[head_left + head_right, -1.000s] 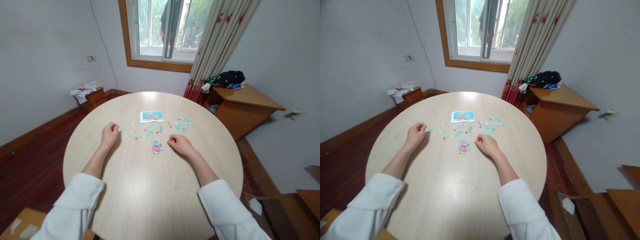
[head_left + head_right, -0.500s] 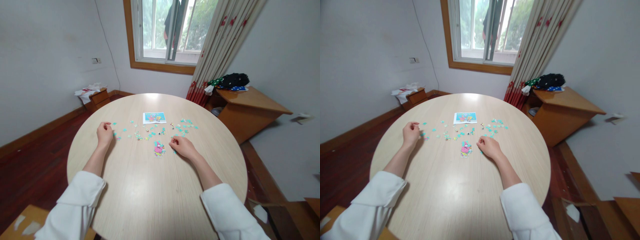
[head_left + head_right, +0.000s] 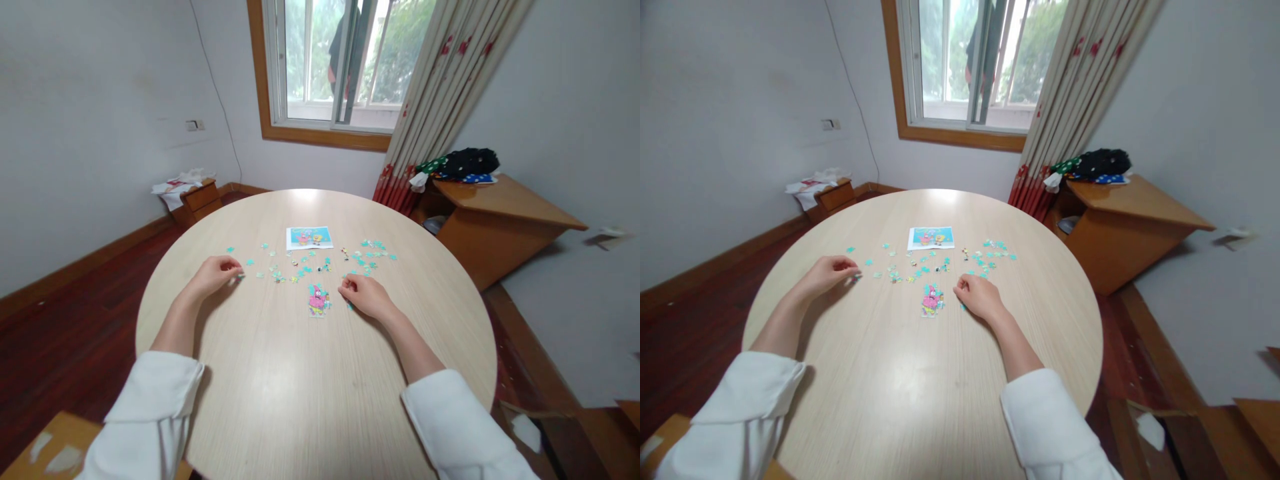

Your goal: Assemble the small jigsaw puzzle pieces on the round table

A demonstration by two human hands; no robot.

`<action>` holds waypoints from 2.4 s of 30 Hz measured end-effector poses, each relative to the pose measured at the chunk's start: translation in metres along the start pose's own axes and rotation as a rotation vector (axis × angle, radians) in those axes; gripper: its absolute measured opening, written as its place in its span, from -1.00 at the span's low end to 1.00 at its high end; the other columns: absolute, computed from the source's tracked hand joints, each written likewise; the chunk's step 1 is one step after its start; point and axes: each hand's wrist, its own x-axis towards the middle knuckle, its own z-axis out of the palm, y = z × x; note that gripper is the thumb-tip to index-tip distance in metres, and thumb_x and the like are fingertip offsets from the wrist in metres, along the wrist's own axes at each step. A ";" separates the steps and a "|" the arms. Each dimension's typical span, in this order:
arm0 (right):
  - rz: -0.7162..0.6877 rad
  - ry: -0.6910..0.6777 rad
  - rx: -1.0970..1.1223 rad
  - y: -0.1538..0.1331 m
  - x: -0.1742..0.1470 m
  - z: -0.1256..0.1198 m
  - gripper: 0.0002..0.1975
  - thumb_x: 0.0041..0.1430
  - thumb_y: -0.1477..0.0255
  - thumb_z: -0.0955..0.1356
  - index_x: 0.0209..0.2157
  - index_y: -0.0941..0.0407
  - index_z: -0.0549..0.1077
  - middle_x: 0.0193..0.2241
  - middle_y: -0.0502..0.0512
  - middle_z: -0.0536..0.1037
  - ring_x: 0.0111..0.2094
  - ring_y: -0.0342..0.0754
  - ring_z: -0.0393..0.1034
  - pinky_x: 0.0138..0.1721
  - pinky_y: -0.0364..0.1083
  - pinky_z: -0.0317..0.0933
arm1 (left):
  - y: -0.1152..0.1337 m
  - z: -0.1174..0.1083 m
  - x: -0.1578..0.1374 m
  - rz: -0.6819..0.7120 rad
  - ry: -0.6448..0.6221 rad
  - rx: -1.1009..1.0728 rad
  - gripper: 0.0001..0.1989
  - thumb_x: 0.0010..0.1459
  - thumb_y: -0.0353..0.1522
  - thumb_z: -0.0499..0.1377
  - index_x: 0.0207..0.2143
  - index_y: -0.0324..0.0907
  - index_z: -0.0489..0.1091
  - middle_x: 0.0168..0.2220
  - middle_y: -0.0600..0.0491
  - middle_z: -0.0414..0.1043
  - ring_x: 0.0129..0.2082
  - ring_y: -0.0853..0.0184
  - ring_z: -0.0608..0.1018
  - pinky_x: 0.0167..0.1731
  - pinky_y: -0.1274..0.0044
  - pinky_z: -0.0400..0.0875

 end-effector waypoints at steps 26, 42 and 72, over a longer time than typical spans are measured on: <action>0.025 -0.004 -0.006 -0.007 -0.002 -0.004 -0.87 0.07 0.40 0.28 -0.48 0.11 0.41 -0.52 0.00 0.47 -0.50 -0.16 0.26 -0.50 -0.19 -0.09 | -0.002 0.001 0.001 0.026 -0.176 0.231 -0.84 -0.22 -0.34 0.17 -0.47 -0.13 0.38 -0.57 0.11 0.35 -0.54 0.35 0.40 -0.48 0.54 0.26; 0.021 -0.002 -0.010 -0.006 -0.002 -0.003 -0.87 0.06 0.39 0.27 -0.49 0.11 0.40 -0.52 -0.01 0.47 -0.50 -0.16 0.26 -0.50 -0.19 -0.11 | 0.016 0.001 -0.007 0.020 -0.285 0.059 -0.83 -0.20 -0.26 0.18 -0.59 -0.15 0.25 -0.64 0.15 0.25 -0.62 0.43 0.28 -0.58 0.57 0.14; 0.031 0.001 -0.035 -0.004 0.001 -0.002 -0.86 0.09 0.36 0.27 -0.46 0.10 0.40 -0.50 0.00 0.49 -0.48 -0.16 0.28 -0.50 -0.19 -0.12 | 0.064 0.113 -0.029 0.044 -0.252 -0.197 -0.76 -0.11 -0.27 0.22 -0.63 -0.17 0.22 -0.75 0.21 0.21 -0.72 0.49 0.25 -0.63 0.59 0.08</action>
